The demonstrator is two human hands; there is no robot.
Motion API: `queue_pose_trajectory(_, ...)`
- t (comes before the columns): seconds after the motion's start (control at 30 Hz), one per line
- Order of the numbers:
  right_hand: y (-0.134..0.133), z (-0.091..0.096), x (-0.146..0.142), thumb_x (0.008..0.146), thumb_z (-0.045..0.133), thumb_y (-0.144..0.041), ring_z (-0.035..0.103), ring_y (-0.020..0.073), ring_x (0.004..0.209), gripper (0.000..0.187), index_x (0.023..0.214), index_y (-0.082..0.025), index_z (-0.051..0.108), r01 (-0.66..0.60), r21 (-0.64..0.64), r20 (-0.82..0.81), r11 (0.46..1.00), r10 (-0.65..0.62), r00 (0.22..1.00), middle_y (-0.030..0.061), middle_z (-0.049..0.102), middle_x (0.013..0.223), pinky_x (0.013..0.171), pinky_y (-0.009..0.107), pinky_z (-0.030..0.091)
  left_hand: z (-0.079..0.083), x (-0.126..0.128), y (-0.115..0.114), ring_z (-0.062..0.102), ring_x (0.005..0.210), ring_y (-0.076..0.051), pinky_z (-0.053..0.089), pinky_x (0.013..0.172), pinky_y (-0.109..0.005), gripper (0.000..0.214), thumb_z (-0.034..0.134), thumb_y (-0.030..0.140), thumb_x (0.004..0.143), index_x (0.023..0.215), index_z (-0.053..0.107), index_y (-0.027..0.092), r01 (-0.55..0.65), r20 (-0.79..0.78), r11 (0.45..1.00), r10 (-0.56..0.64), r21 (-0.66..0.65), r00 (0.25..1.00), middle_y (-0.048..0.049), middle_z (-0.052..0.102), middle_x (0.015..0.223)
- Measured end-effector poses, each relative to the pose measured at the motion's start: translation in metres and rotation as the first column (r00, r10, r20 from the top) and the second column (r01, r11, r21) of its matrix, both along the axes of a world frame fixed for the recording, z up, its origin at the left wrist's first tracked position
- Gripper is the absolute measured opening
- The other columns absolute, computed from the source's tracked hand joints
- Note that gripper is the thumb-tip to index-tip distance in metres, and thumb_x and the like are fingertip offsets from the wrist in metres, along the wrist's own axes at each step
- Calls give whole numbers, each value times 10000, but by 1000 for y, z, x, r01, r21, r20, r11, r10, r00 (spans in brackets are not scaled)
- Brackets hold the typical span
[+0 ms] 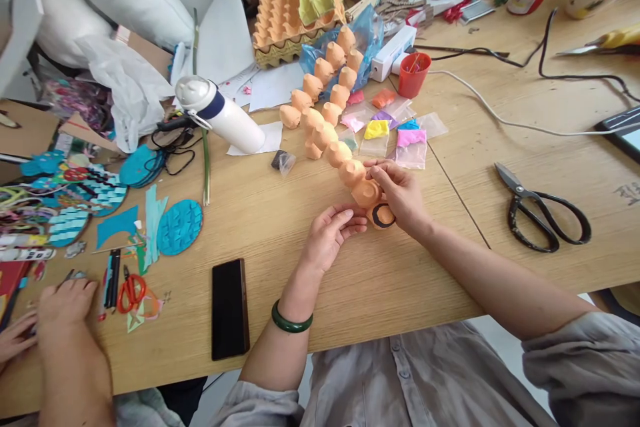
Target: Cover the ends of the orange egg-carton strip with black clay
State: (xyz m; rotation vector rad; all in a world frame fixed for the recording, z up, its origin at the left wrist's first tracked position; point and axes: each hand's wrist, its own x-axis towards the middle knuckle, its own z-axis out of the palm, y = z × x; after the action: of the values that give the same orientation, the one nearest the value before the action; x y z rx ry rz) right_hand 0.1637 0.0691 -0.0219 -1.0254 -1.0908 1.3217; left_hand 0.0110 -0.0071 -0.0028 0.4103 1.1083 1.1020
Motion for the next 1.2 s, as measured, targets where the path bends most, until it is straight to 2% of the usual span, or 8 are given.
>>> queue_pose_trajectory(0.1, -3, 8, 1, 826, 798, -505, 661, 152, 789, 309, 882, -206, 750, -79, -206, -219, 975, 33, 975, 33, 702, 989, 691, 293, 575, -1, 2, -2, 602, 589, -71, 483, 549, -202, 551, 982, 346, 619, 1038, 721, 102, 11, -12, 1000, -11, 22, 1000, -3, 724, 741)
queue_pose_trajectory(0.2, -8, 12, -1, 786, 841, -516, 633, 127, 675, 369, 988, -217, 763, -113, -288, -318, 951, 17, 948, 0, 654, 914, 573, 262, 555, -3, 9, -5, 525, 578, -50, 412, 541, -200, 477, 987, 388, 618, 909, 724, 116, 118, -49, 992, -115, 53, 992, 17, 671, 712)
queue_pose_trajectory(0.33, -12, 12, -5, 812, 828, -530, 615, 119, 708, 346, 956, -222, 762, -85, -240, -295, 967, 10, 955, 8, 661, 926, 585, 239, 551, -5, 16, -9, 496, 596, -49, 374, 552, -215, 423, 971, 384, 652, 886, 728, 130, 172, -50, 980, -168, 97, 985, -19, 707, 783)
queue_pose_trajectory(0.47, -9, 11, -4, 826, 825, -559, 657, 145, 870, 343, 912, -231, 774, -9, -130, -213, 991, -19, 977, 16, 696, 924, 714, 245, 582, 0, 16, -8, 452, 560, -38, 336, 501, -198, 436, 987, 355, 618, 874, 706, 143, 122, 58, 988, -128, 95, 990, 11, 659, 749)
queue_pose_trajectory(0.53, -7, 12, -2, 820, 840, -565, 639, 127, 835, 345, 833, -228, 767, 49, -32, -154, 998, -54, 987, 7, 697, 892, 733, 241, 576, 2, 12, -6, 415, 534, -27, 316, 479, -184, 437, 993, 342, 609, 869, 698, 150, 80, 83, 992, -88, 97, 993, 37, 612, 707)
queue_pose_trajectory(0.7, -4, 22, 3, 805, 862, -592, 447, 77, 521, 386, 808, -221, 755, -34, 3, -206, 999, 33, 978, -47, 525, 631, 452, 212, 444, 5, -1, -2, 362, 517, -15, 319, 469, -156, 444, 998, 372, 613, 886, 722, 155, -32, 125, 990, 14, 140, 992, 65, 525, 640)
queue_pose_trajectory(0.93, -18, 37, 1, 805, 901, -487, 615, 103, 580, 299, 922, -233, 793, -168, 55, -230, 984, 176, 957, -17, 667, 748, 502, 245, 584, 11, -10, -1, 287, 489, -15, 286, 429, -149, 429, 987, 393, 611, 820, 685, 171, -89, 205, 979, 51, 181, 977, 72, 455, 632)
queue_pose_trajectory(1.2, -29, 45, 2, 882, 859, -389, 698, 125, 659, 237, 1052, -244, 779, -168, 168, -127, 971, 190, 974, 4, 729, 854, 589, 275, 655, 9, -13, -3, 290, 520, -37, 269, 450, -173, 401, 943, 393, 656, 784, 630, 176, -96, 210, 975, 54, 198, 976, 59, 422, 640)
